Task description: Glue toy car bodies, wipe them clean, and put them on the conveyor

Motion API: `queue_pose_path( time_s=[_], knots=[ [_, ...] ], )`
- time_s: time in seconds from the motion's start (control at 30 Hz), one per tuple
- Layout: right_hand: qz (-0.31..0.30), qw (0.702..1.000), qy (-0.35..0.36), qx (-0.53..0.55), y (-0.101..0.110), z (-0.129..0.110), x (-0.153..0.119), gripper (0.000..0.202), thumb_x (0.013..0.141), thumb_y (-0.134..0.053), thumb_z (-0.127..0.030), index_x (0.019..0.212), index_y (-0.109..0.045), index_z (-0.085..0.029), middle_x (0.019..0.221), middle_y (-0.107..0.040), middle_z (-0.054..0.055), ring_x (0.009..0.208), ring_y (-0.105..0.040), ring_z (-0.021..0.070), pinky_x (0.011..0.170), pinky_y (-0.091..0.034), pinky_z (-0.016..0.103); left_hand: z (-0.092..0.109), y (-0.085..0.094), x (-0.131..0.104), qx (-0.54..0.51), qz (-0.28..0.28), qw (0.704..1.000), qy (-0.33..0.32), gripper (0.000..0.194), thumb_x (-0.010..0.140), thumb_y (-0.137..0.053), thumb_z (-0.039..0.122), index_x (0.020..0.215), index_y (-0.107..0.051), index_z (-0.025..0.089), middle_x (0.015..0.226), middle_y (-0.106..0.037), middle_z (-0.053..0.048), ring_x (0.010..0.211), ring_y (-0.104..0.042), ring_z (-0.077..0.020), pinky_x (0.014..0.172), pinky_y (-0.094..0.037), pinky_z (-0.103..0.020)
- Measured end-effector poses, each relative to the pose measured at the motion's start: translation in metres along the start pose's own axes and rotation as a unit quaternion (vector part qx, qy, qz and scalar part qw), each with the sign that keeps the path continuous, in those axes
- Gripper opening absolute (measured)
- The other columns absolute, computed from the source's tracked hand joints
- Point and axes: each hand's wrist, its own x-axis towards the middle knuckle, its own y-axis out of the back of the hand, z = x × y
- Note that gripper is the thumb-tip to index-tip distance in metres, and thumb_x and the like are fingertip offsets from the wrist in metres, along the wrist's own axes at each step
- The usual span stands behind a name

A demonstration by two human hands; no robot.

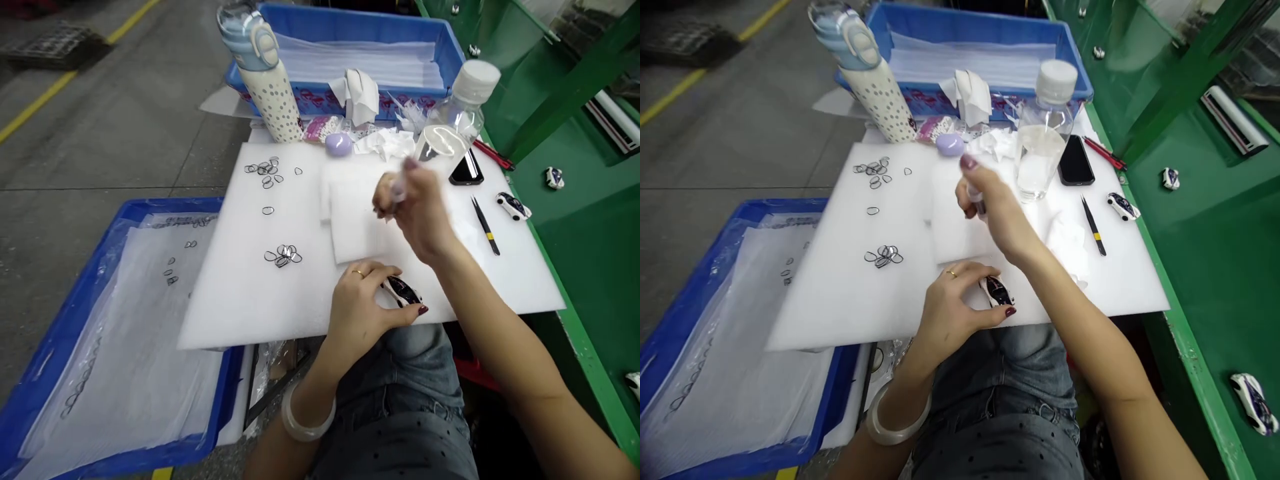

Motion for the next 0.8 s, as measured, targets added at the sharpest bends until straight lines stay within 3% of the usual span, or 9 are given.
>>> queue_pose_path(
  time_s=[0.07, 0.2, 0.3, 0.4, 0.47, 0.57, 0.63, 0.7, 0.8],
  knots=[
    [-0.026, 0.999, -0.024, -0.017, -0.002, 0.007, 0.013, 0.058, 0.093, -0.038, -0.067, 0.058, -0.041, -0.021, 0.058, -0.036, -0.003, 0.057, -0.036, 0.0101, 0.059, -0.028, 0.030, 0.002, 0.001, 0.004, 0.006, -0.021, 0.999, 0.024, 0.060, 0.059, -0.092, 0.038, 0.110, -0.070, 0.015, 0.100, -0.070, -0.008, 0.098, -0.062, -0.0295, 0.088, -0.052, -0.046],
    [-0.012, 1.000, 0.026, -0.005, -0.005, -0.001, 0.032, 0.054, 0.089, -0.043, -0.067, 0.059, -0.044, -0.021, 0.059, -0.035, -0.002, 0.057, -0.035, 0.0120, 0.059, -0.028, 0.030, 0.005, 0.005, 0.013, 0.011, -0.030, 0.998, 0.050, 0.089, 0.060, -0.091, 0.038, 0.136, -0.054, 0.011, 0.098, -0.067, -0.008, 0.096, -0.060, -0.0294, 0.089, -0.051, -0.046],
    [0.029, 0.999, 0.031, -0.015, -0.009, 0.005, 0.058, 0.057, 0.087, -0.041, -0.072, 0.059, -0.043, -0.023, 0.059, -0.037, -0.001, 0.057, -0.037, 0.0134, 0.059, -0.033, 0.030, 0.003, 0.008, 0.014, 0.013, -0.017, 0.999, 0.032, 0.084, 0.061, -0.089, 0.034, 0.136, -0.055, 0.014, 0.102, -0.065, -0.008, 0.100, -0.058, -0.0295, 0.090, -0.050, -0.045],
    [0.080, 0.996, -0.026, -0.043, -0.012, 0.023, 0.080, 0.057, 0.086, -0.039, -0.075, 0.063, -0.047, -0.023, 0.062, -0.046, 0.000, 0.062, -0.046, 0.0149, 0.065, -0.040, 0.031, -0.005, 0.008, 0.011, 0.021, -0.021, 0.999, 0.014, 0.071, 0.065, -0.087, 0.029, 0.129, -0.059, 0.017, 0.111, -0.064, -0.010, 0.106, -0.057, -0.0311, 0.092, -0.050, -0.047],
    [0.105, 0.991, -0.042, -0.064, -0.010, 0.027, 0.078, 0.052, 0.085, -0.044, -0.072, 0.075, -0.054, -0.022, 0.076, -0.058, 0.004, 0.075, -0.055, 0.0170, 0.075, -0.045, 0.032, -0.012, 0.006, 0.007, 0.035, -0.030, 0.999, -0.006, 0.066, 0.067, -0.085, 0.024, 0.128, -0.060, 0.018, 0.116, -0.064, -0.010, 0.109, -0.057, -0.0316, 0.094, -0.050, -0.047],
    [0.128, 0.982, 0.043, -0.131, 0.009, 0.015, 0.042, 0.045, 0.081, -0.057, -0.061, 0.102, -0.059, -0.021, 0.110, -0.064, 0.008, 0.102, -0.060, 0.0201, 0.089, -0.046, 0.034, -0.022, 0.007, 0.003, 0.044, -0.039, 0.997, -0.041, 0.063, 0.070, -0.082, 0.018, 0.129, -0.059, 0.020, 0.122, -0.062, -0.010, 0.114, -0.055, -0.0304, 0.097, -0.050, -0.046],
    [0.145, 0.959, 0.088, -0.226, 0.034, 0.003, 0.010, 0.039, 0.082, -0.062, -0.052, 0.106, -0.060, -0.021, 0.113, -0.065, 0.007, 0.104, -0.061, 0.0211, 0.090, -0.046, 0.035, -0.026, 0.010, 0.004, 0.038, -0.037, 0.997, -0.050, 0.064, 0.072, -0.082, 0.023, 0.131, -0.057, 0.022, 0.128, -0.059, -0.010, 0.119, -0.053, -0.0307, 0.100, -0.049, -0.046],
    [0.186, 0.917, 0.064, -0.347, 0.066, -0.003, -0.016, 0.026, 0.087, -0.056, -0.045, 0.090, -0.064, -0.020, 0.091, -0.068, 0.006, 0.086, -0.063, 0.0206, 0.081, -0.047, 0.035, -0.028, 0.016, 0.009, 0.036, -0.015, 0.999, -0.034, 0.059, 0.075, -0.080, 0.032, 0.129, -0.059, 0.023, 0.132, -0.057, -0.010, 0.123, -0.051, -0.0320, 0.102, -0.048, -0.048],
    [0.226, 0.796, -0.053, -0.560, 0.109, 0.005, -0.037, 0.024, 0.086, -0.052, -0.038, 0.077, -0.063, -0.019, 0.078, -0.067, 0.008, 0.075, -0.059, 0.0236, 0.071, -0.041, 0.036, -0.028, 0.023, 0.018, 0.040, 0.041, 0.998, 0.019, 0.044, 0.085, -0.070, 0.042, 0.123, -0.063, 0.023, 0.131, -0.057, -0.010, 0.123, -0.050, -0.0332, 0.101, -0.047, -0.052]
  ],
)
